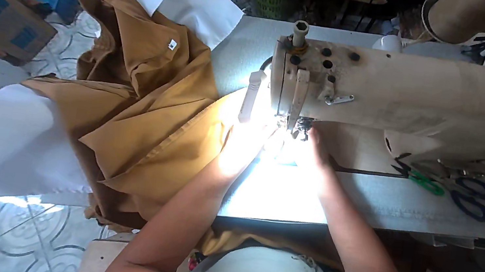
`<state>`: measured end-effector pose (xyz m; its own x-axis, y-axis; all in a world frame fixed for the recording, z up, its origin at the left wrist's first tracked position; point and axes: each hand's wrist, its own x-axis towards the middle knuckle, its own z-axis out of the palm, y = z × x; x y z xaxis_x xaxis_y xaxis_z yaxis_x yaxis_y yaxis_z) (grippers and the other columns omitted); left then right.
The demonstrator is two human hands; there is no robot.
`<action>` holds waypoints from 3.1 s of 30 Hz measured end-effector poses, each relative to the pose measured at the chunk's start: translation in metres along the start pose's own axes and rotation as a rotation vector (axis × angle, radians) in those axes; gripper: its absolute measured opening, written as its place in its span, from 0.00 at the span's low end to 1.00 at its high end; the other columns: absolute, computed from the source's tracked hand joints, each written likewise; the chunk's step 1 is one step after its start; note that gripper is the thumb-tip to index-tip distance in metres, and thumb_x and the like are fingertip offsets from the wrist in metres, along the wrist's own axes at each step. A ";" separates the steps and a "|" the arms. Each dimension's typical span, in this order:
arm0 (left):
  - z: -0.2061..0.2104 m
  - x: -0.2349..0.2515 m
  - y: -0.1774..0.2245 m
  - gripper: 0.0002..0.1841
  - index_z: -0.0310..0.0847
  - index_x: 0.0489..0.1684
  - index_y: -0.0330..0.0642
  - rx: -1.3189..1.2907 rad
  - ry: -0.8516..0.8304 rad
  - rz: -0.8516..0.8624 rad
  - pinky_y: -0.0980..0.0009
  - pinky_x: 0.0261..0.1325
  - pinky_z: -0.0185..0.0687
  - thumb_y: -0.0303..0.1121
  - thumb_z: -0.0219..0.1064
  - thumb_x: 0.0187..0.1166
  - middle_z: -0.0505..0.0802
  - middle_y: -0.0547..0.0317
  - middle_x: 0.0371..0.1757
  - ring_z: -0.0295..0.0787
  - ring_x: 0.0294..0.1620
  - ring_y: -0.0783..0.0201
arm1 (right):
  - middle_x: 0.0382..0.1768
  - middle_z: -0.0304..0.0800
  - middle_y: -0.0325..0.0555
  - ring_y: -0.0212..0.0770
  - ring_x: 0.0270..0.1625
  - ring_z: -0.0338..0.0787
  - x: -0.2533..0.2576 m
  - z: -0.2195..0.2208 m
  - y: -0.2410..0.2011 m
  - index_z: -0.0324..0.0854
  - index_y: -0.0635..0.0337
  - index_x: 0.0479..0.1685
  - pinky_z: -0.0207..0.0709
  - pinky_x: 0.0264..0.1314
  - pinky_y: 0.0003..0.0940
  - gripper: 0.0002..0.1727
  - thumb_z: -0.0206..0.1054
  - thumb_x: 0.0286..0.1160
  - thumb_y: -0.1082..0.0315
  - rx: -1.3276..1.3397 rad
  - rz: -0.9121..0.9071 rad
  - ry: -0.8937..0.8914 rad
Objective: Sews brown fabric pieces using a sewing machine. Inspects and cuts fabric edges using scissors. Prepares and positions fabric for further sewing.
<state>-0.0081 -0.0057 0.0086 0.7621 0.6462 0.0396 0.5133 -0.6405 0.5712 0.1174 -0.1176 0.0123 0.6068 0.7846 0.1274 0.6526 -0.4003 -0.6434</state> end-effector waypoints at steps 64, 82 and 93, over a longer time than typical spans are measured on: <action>-0.006 0.016 -0.016 0.16 0.84 0.53 0.35 -0.059 0.085 -0.057 0.53 0.54 0.85 0.41 0.67 0.84 0.91 0.46 0.44 0.90 0.44 0.56 | 0.44 0.94 0.60 0.61 0.48 0.95 -0.010 -0.011 0.019 0.87 0.61 0.53 0.85 0.45 0.61 0.15 0.57 0.88 0.62 -0.286 0.156 -0.037; -0.032 -0.027 -0.034 0.11 0.88 0.49 0.33 0.135 0.129 0.272 0.41 0.67 0.80 0.33 0.66 0.84 0.93 0.41 0.50 0.91 0.57 0.42 | 0.58 0.92 0.55 0.59 0.65 0.87 -0.072 0.021 -0.009 0.92 0.59 0.55 0.79 0.59 0.60 0.16 0.74 0.68 0.68 -0.200 0.017 0.075; -0.088 -0.100 -0.069 0.15 0.83 0.64 0.34 0.334 0.154 0.008 0.29 0.71 0.71 0.26 0.56 0.88 0.90 0.32 0.61 0.86 0.66 0.31 | 0.41 0.94 0.57 0.51 0.45 0.94 -0.023 0.036 -0.014 0.87 0.68 0.50 0.85 0.53 0.52 0.15 0.64 0.84 0.63 0.232 0.124 0.195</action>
<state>-0.1544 0.0104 0.0374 0.7112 0.6795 0.1804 0.6279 -0.7293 0.2718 0.0784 -0.1129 -0.0090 0.7653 0.6220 0.1657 0.4613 -0.3504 -0.8151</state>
